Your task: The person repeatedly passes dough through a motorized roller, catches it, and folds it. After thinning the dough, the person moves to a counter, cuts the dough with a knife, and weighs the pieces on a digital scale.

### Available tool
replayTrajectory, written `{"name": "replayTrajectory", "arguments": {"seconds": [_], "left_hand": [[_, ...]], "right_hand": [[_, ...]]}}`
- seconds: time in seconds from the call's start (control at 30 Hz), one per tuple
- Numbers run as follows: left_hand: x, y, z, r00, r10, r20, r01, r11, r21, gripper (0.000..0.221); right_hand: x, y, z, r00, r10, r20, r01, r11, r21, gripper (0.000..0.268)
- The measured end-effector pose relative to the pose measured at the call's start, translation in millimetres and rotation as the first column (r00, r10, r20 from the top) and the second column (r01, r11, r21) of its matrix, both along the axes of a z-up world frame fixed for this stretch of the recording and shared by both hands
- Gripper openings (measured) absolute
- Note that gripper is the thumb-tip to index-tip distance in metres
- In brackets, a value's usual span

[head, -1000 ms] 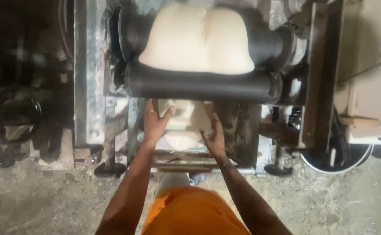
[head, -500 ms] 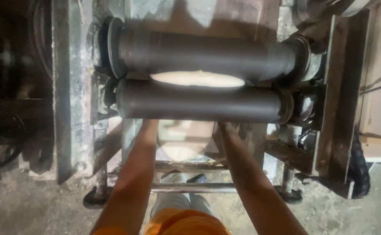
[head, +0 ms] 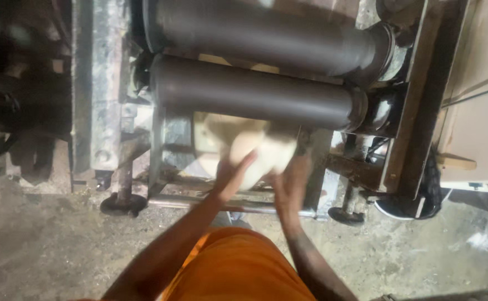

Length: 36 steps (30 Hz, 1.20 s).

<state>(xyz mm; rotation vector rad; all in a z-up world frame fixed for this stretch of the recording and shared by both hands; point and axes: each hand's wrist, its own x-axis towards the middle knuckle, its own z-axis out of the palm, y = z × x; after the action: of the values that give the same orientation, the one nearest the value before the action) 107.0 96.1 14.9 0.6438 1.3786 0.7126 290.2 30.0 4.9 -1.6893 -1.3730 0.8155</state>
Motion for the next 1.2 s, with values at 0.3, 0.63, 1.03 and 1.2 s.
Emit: {"name": "replayTrajectory", "arguments": {"seconds": [0.3,0.63,1.03,1.2], "left_hand": [[-57.7,41.5,-2.1,0.953,0.289,0.087,-0.301,0.897,0.324,0.062],[-61.6,243.7,-303.3,0.987,-0.001,-0.159,0.021,0.993,0.119,0.063],[-58.2,178.1,-289.6,0.962,-0.008,-0.274,0.041,0.993,0.113,0.065],[-79.3,134.5,-273.2,0.879,0.057,-0.473,-0.016,0.996,0.091,0.066]], "right_hand": [[-82.7,272.5,74.8,0.663,-0.121,0.738,-0.337,0.833,0.439,0.052],[1.6,140.1,87.5,0.778,0.381,-0.499,-0.467,0.883,-0.054,0.020],[25.9,155.1,-69.4,0.781,0.062,-0.622,-0.376,0.842,-0.388,0.025],[25.3,173.4,-86.1,0.731,0.025,-0.682,-0.421,0.803,-0.421,0.027]]}}
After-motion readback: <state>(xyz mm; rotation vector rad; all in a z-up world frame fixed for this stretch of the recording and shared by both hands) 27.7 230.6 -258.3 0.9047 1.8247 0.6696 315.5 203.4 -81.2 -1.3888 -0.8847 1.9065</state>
